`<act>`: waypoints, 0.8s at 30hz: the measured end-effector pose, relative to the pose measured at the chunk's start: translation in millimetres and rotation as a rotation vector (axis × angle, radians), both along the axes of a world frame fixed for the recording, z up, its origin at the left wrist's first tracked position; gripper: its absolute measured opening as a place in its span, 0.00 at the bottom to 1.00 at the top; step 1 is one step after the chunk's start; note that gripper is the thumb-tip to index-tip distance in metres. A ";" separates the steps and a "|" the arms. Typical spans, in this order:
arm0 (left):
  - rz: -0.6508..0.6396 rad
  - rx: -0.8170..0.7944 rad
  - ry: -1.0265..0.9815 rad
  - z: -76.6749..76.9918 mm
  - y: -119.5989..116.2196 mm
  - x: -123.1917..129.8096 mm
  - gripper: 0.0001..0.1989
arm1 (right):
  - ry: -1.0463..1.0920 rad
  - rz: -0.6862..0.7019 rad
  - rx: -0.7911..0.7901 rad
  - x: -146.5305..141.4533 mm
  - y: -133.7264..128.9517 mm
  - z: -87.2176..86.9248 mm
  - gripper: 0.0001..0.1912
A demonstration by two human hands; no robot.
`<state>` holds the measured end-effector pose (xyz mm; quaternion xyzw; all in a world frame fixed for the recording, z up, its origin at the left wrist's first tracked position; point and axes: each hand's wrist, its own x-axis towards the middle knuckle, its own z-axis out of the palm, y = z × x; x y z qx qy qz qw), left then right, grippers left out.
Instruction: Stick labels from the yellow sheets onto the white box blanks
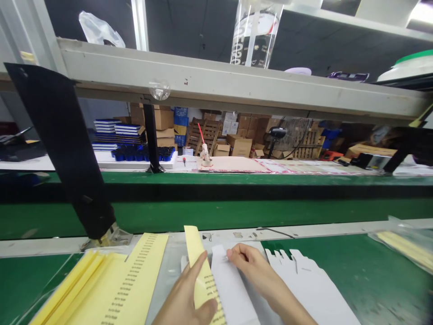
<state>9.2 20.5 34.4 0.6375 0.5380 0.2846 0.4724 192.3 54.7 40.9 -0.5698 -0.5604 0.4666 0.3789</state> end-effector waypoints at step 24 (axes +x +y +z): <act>-0.012 -0.012 -0.054 -7.3 -0.7 -3.2 0.34 | -0.180 -0.078 0.124 -13.7 -3.0 -14.7 0.14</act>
